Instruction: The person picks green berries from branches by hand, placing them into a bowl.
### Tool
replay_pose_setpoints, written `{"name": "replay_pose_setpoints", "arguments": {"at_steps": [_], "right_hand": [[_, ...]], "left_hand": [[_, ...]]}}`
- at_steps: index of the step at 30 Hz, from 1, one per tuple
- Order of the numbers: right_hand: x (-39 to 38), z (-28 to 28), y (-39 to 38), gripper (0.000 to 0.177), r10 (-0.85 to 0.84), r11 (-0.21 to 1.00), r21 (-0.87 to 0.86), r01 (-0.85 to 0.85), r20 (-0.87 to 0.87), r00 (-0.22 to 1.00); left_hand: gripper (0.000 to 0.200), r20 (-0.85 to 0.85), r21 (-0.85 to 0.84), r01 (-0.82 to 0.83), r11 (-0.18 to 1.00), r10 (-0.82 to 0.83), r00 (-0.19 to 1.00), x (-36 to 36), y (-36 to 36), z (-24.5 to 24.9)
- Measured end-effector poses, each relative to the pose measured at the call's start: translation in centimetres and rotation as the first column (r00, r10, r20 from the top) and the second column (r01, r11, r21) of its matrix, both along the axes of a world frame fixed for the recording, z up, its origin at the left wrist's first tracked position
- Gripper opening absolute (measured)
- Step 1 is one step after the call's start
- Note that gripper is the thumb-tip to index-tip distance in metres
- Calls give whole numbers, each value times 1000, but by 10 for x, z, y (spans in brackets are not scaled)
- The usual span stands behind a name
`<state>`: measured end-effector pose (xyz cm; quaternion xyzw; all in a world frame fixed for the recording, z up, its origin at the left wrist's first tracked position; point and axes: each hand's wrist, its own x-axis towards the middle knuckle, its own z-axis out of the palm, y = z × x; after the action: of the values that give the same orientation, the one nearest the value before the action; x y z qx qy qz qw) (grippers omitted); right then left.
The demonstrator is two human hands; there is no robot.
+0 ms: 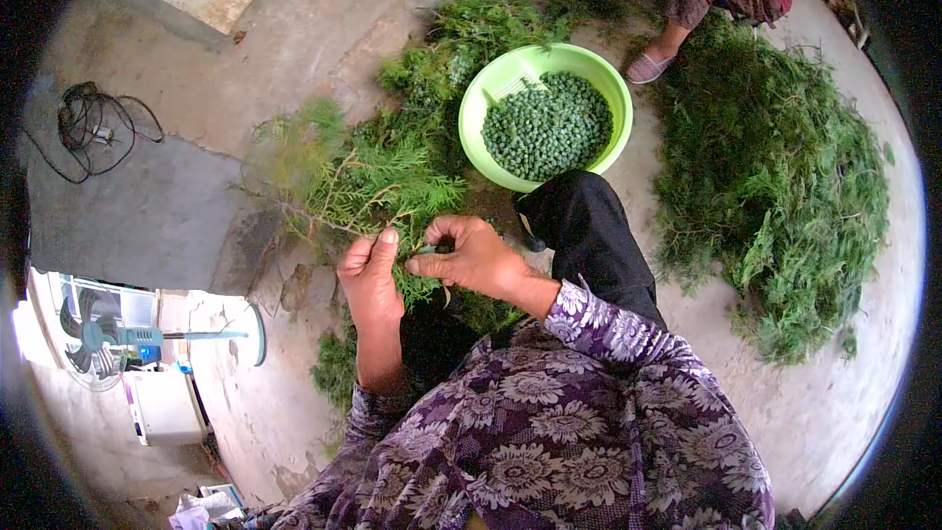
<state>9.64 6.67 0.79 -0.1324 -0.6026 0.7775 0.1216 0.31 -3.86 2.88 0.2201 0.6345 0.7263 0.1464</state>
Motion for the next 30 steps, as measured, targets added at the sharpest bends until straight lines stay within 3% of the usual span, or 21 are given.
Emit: {"name": "replay_pose_setpoints", "arguments": {"at_steps": [4, 6, 7, 9, 13, 15, 17, 18, 19, 20, 22, 25, 28, 29, 30], "right_hand": [[-1, -6, -8, 23, -55, 998, -33, 52, -81, 995], [-1, -6, -9, 20, -154, 961, 201, 191, -184, 971], [-1, -4, -9, 20, -155, 960, 202, 192, -184, 971], [0, 0, -8, 18, -184, 886, 373, 276, -263, 947], [3, 8, -2, 16, -156, 849, 459, 260, -253, 955], [15, 21, -3, 16, -37, 999, 30, 40, -86, 996], [20, 12, -1, 11, 26, 997, -67, -33, -110, 994], [21, 8, 1, 9, 89, 932, -336, -137, -155, 984], [22, 2, 3, 9, 137, 785, -572, -238, -214, 967], [18, -1, 8, 18, 203, 698, -644, -313, -242, 949], [18, 2, 9, 21, 217, 702, -641, -309, -221, 951], [17, 4, 8, 29, 263, 714, -616, -334, -206, 942], [11, 9, 3, 25, 189, 907, -366, -207, -87, 978], [8, 7, 0, 25, 189, 907, -367, -208, -86, 978], [5, 3, -5, 23, 101, 972, -200, -124, -122, 987]], "left_hand": [[5, -13, -10, -6, 1000, 6, 1000, -2, -1, -4], [6, -28, 12, 1, 1000, 0, 1000, -2, -1, -5], [6, -29, 13, 2, 1000, -1, 1000, -4, -2, -7], [5, -6, 10, -32, 999, 33, 999, -8, -3, -10], [9, 0, 36, -117, 992, 117, 993, -8, 3, -3], [12, 30, 109, -165, 980, 163, 986, -14, 0, 2], [10, 215, 120, -301, 946, 271, 938, -36, -7, 10], [9, 302, 132, -300, 945, 250, 920, -41, -10, 14], [9, 386, 142, -300, 943, 226, 894, -43, -12, 18], [9, 383, 143, -301, 943, 228, 895, -45, -12, 15], [10, 488, 191, -278, 941, 155, 859, -48, -12, 4], [10, 437, 190, -156, 969, 58, 898, -40, -14, 1], [11, 347, 163, -187, 969, 121, 930, -31, -8, 1], [11, 294, 140, -201, 970, 152, 943, -27, -6, 3], [11, 267, 138, -237, 962, 194, 944, -29, -6, -4]]}}
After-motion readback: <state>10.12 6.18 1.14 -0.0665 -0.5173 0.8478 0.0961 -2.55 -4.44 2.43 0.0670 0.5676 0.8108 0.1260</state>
